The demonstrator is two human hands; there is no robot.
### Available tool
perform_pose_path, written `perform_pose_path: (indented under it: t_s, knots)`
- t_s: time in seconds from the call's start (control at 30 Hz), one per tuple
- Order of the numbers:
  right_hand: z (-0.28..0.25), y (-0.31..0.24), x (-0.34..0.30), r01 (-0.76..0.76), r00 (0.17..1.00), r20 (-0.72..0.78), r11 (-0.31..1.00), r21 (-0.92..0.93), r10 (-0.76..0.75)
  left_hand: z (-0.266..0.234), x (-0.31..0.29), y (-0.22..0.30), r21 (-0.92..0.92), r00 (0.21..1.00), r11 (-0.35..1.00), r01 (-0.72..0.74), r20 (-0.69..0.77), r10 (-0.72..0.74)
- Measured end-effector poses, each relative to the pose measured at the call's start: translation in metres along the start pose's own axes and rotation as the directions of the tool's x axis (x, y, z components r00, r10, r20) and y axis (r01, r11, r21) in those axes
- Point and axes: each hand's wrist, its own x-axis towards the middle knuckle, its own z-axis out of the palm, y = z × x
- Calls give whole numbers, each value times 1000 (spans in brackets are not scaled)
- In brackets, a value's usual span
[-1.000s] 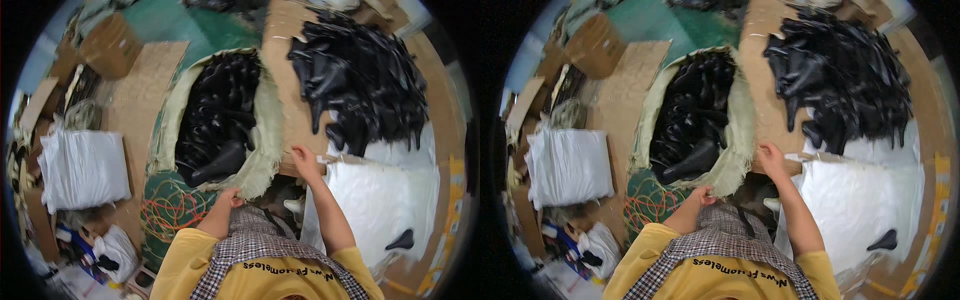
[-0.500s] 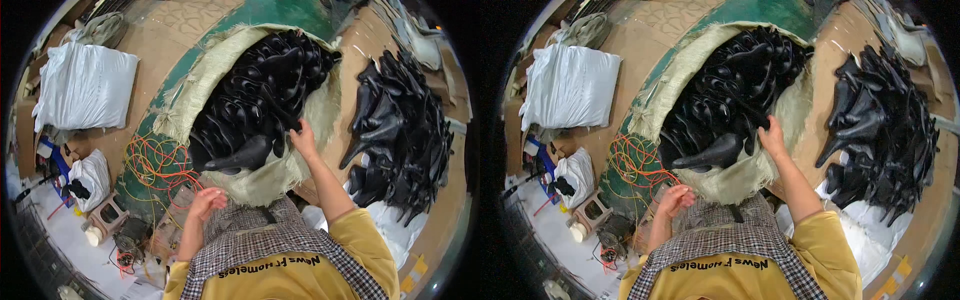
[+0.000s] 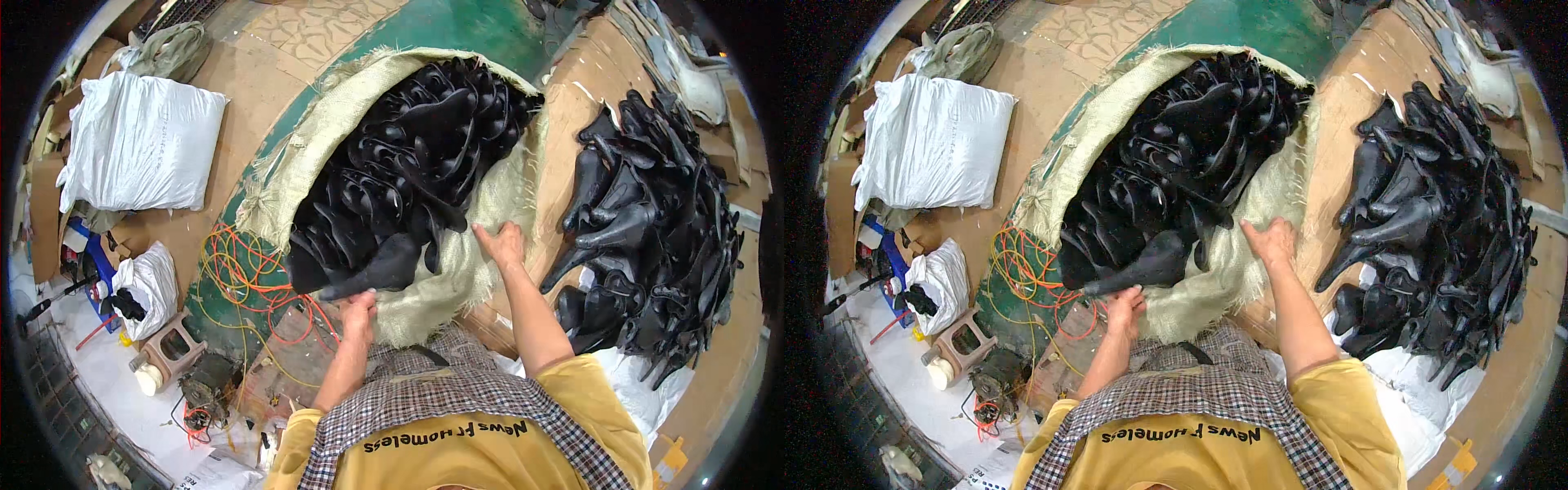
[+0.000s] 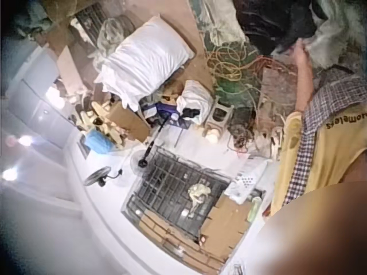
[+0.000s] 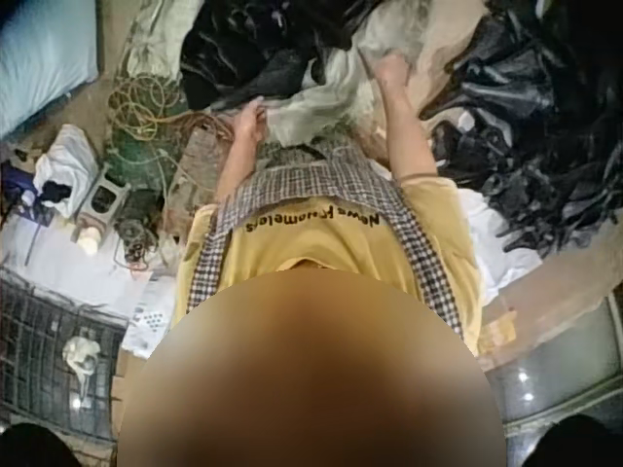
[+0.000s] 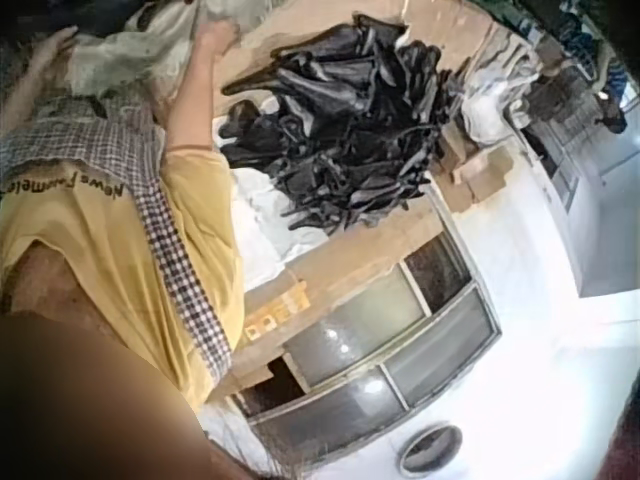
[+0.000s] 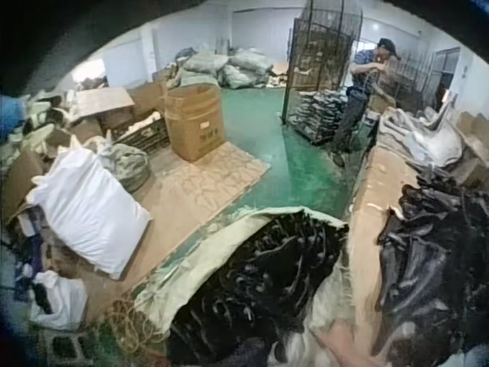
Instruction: Unpacking black bicycle seats from a large sack and sorting them into organized stacks on a work table.
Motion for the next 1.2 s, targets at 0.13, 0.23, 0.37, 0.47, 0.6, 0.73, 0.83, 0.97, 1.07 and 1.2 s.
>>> perform_pose_path:
  t_s: [0.13, 0.23, 0.37, 0.47, 0.6, 0.73, 0.83, 0.97, 1.07, 1.2]
  knots:
    - [4, -29, 25, 42, 999, 14, 999, 16, -43, 9, -17, -1, 227, 980, 956, -188, -23, 198]
    - [31, -6, 68, 307, 949, 61, 951, 26, -308, 30, -10, -35, 881, 805, 110, -461, 362, 470]
    - [83, 52, 135, 13, 996, 71, 865, 502, -57, 50, 2, -65, 867, 699, -196, -457, 487, 524]
    - [118, 144, 229, -169, 985, 162, 491, 855, 57, 61, 1, -42, 868, 822, -26, -495, 478, 311]
    - [137, 71, 232, -244, 970, 224, 470, 848, 100, 49, -14, -22, 911, 889, 43, -410, 388, 243]
    - [96, 6, 151, -120, 969, 214, 519, 847, -125, 45, -10, -14, 876, 935, 365, -315, 220, 278]
    - [77, 17, 162, -262, 928, 370, 621, 739, -50, 46, 33, -22, 854, 839, 21, -520, 506, 202]
    - [32, -12, 94, -338, 824, 503, 483, 807, -263, 41, 6, -11, 618, 986, 779, -106, -33, 161]
    - [16, 17, 74, -378, 854, 476, 378, 845, -211, 38, -13, -8, 782, 933, 534, -322, 165, 321]
    - [-29, 6, -5, -473, 825, 512, 201, 858, -239, 23, -84, 4, 770, 832, 450, -452, 183, 523]
